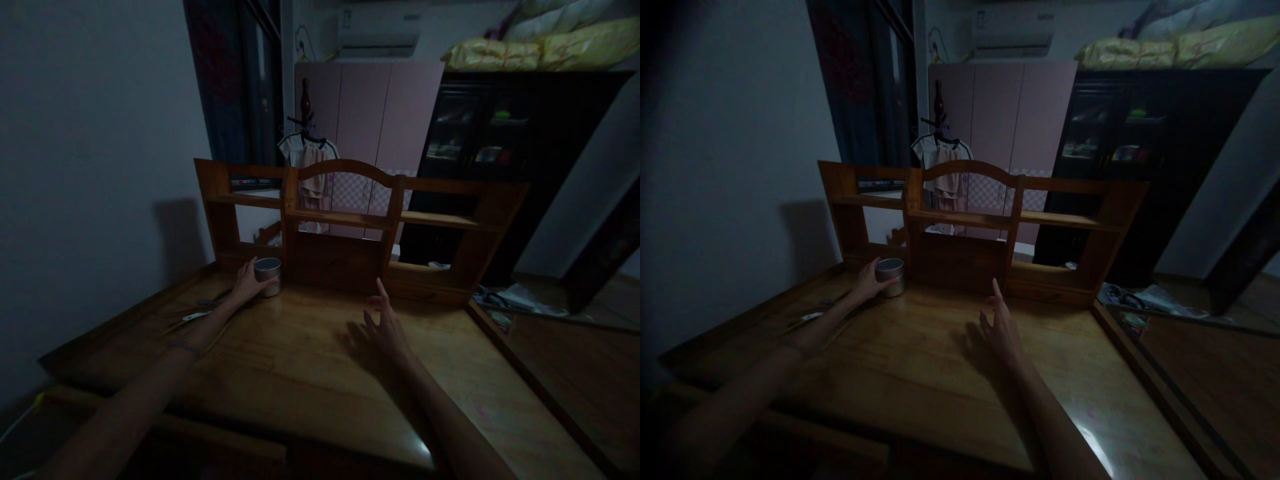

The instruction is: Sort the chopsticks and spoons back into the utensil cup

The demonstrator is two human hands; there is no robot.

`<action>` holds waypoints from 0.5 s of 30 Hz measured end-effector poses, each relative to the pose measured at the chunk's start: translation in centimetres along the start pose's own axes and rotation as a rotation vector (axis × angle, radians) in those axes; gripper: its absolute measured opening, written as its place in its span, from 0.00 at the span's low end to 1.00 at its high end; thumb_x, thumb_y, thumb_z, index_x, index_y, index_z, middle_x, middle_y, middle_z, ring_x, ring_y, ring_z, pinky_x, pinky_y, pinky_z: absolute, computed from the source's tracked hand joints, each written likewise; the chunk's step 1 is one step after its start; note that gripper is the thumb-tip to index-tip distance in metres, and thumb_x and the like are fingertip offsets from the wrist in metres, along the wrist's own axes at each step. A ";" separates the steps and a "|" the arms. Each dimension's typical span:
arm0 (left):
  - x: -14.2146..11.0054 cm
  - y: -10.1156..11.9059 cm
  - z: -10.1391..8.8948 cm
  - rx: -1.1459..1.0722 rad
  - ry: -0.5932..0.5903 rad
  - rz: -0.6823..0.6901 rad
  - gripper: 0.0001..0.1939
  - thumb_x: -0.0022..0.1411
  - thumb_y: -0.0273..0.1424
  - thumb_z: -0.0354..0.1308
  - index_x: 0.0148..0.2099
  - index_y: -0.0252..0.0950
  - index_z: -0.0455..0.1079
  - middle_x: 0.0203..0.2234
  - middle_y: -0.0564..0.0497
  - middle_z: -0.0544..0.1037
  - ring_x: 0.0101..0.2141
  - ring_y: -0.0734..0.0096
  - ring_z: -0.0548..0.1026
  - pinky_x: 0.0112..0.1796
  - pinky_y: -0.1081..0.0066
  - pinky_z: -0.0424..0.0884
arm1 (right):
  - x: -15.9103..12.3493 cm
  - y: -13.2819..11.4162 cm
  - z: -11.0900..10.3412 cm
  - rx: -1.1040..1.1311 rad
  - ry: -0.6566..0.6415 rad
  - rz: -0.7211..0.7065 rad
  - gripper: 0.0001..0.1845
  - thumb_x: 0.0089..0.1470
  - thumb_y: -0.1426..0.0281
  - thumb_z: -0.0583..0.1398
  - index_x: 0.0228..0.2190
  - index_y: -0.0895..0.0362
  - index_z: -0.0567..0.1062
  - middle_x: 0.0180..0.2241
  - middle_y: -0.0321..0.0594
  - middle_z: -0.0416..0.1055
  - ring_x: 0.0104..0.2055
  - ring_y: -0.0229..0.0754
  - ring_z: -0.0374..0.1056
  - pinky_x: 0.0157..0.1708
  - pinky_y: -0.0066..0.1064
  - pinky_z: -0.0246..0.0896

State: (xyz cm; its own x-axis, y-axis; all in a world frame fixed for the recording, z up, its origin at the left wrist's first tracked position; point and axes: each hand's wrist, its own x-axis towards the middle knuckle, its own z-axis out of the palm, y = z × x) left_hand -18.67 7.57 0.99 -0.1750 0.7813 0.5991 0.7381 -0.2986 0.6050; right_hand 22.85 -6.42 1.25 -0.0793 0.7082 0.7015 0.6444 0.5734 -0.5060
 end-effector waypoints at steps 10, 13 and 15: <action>-4.2 14.7 -2.0 -0.103 0.084 0.386 0.15 0.67 0.38 0.46 0.48 0.38 0.69 0.44 0.47 0.72 0.48 0.60 0.69 0.52 0.62 0.61 | -0.1 0.0 0.3 -0.014 -0.020 0.012 0.39 0.58 0.67 0.54 0.65 0.51 0.42 0.44 0.45 0.70 0.42 0.46 0.69 0.43 0.42 0.66; -6.6 16.8 0.6 -0.024 -0.183 0.494 0.15 0.65 0.39 0.50 0.32 0.38 0.71 0.29 0.47 0.73 0.35 0.61 0.71 0.42 0.65 0.64 | -0.1 -0.1 0.1 -0.022 -0.039 0.001 0.27 0.60 0.66 0.53 0.60 0.52 0.59 0.42 0.45 0.70 0.43 0.46 0.68 0.44 0.40 0.65; -8.2 16.7 2.8 0.013 -0.246 0.515 0.15 0.64 0.39 0.51 0.28 0.38 0.70 0.25 0.47 0.72 0.30 0.63 0.71 0.36 0.67 0.63 | -0.1 0.0 -0.1 -0.049 -0.052 -0.024 0.15 0.61 0.65 0.52 0.46 0.54 0.72 0.40 0.46 0.70 0.42 0.46 0.68 0.43 0.38 0.64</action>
State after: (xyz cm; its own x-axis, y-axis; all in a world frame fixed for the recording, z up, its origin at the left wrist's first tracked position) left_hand -3.12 -2.28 4.73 0.3652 0.6419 0.6743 0.6962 -0.6691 0.2600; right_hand 22.94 -6.57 1.21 -0.1334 0.7159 0.6854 0.6784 0.5701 -0.4634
